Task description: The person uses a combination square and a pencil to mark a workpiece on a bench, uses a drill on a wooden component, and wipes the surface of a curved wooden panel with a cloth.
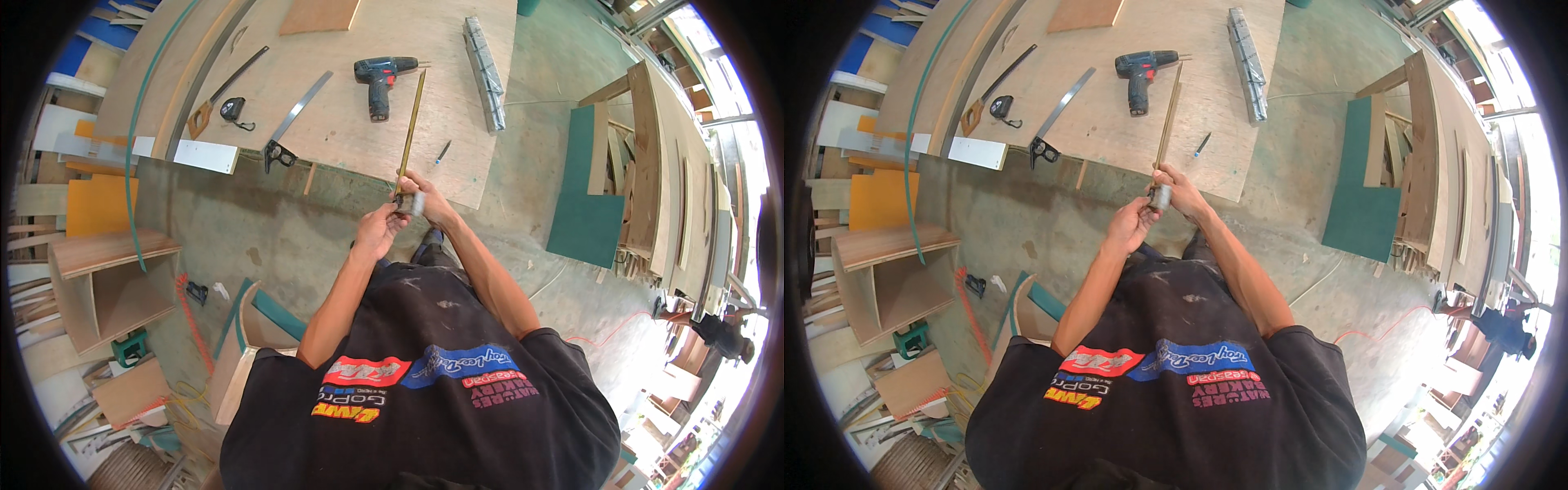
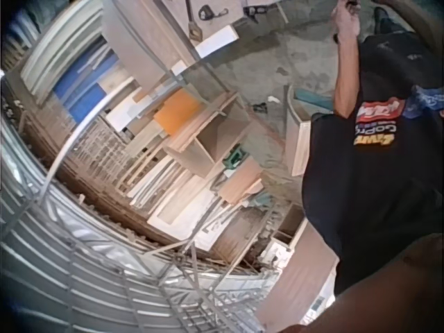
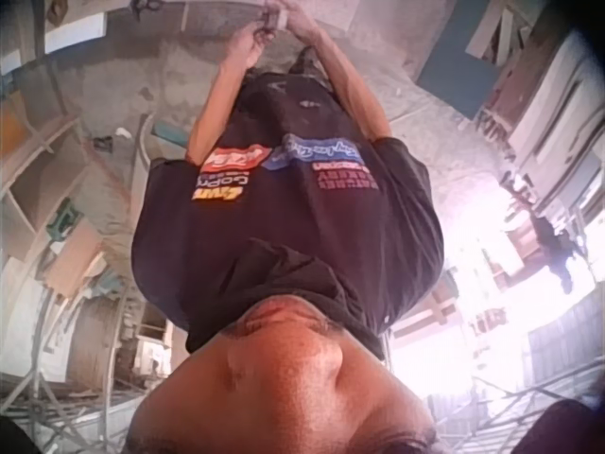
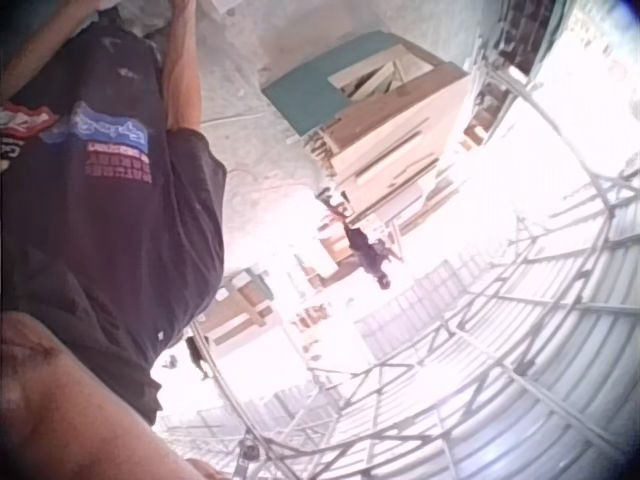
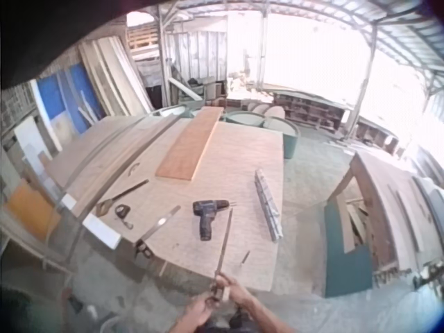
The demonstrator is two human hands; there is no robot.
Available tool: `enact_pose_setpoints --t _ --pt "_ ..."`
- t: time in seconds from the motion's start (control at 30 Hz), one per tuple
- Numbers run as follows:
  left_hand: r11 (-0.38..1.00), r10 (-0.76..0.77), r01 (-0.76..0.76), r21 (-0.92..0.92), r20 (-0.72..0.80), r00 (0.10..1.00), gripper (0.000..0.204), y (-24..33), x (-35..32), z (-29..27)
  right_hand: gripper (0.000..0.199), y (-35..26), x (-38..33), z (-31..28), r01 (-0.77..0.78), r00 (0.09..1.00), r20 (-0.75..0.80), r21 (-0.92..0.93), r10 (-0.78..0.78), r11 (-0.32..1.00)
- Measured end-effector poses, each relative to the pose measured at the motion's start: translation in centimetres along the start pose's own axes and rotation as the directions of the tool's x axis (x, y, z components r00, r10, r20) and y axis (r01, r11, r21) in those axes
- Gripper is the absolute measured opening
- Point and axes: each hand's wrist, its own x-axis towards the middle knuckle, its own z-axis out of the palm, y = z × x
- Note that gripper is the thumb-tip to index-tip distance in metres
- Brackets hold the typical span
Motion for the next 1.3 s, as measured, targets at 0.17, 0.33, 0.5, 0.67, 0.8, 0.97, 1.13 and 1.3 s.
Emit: enact_pose_setpoints --t 0.17,0.33,0.5,0.67,0.8,0.97,1.13,1.3 --pt "0.986 0.135 -0.137 0.092 0.026 0.99 0.023 1.3 -3.7 3.5 0.053 -3.6 -2.1 0.7 0.089 0.988 0.127 -0.01 -0.087 0.996" --pt "0.927 0.273 -0.272 0.257 0.033 0.961 0.031 2.2 -5.3 5.1 0.058 -5.4 -3.2 2.2 0.132 0.972 0.166 0.191 -0.165 0.973" --pt "0.892 0.283 -0.292 0.345 0.079 0.956 0.039 2.9 -6.0 4.6 0.057 -5.4 -2.9 2.8 0.172 0.971 0.129 0.203 -0.2 0.964" --pt "0.886 0.212 -0.173 0.431 -0.043 0.976 0.05 3.9 -6.9 3.0 0.041 -5.4 -0.9 0.6 0.168 0.982 0.032 0.311 -0.187 0.935" --pt "0.867 0.148 -0.111 0.486 -0.038 0.988 0.05 5.0 -7.4 -1.7 0.04 -5.3 1.1 -1.8 0.139 0.982 -0.167 0.288 -0.093 0.947" --pt "0.878 0.197 -0.122 0.462 -0.117 0.973 0.046 7.1 -10.6 -6.8 0.047 -6.3 4.5 -3.4 -0.126 0.826 -0.562 -0.256 -0.042 0.958" --pt "0.909 0.274 -0.167 0.381 -0.246 0.93 0.044 9.1 -14.0 -13.7 0.046 -5.2 10.7 -3.9 -0.525 0.654 -0.689 -0.71 -0.312 0.469" --pt "0.922 0.346 -0.25 0.296 -0.339 0.875 0.043 11.1 -17.0 -18.8 0.073 -2.7 12.7 -5.7 -0.413 0.561 -0.631 -0.774 -0.536 0.479"
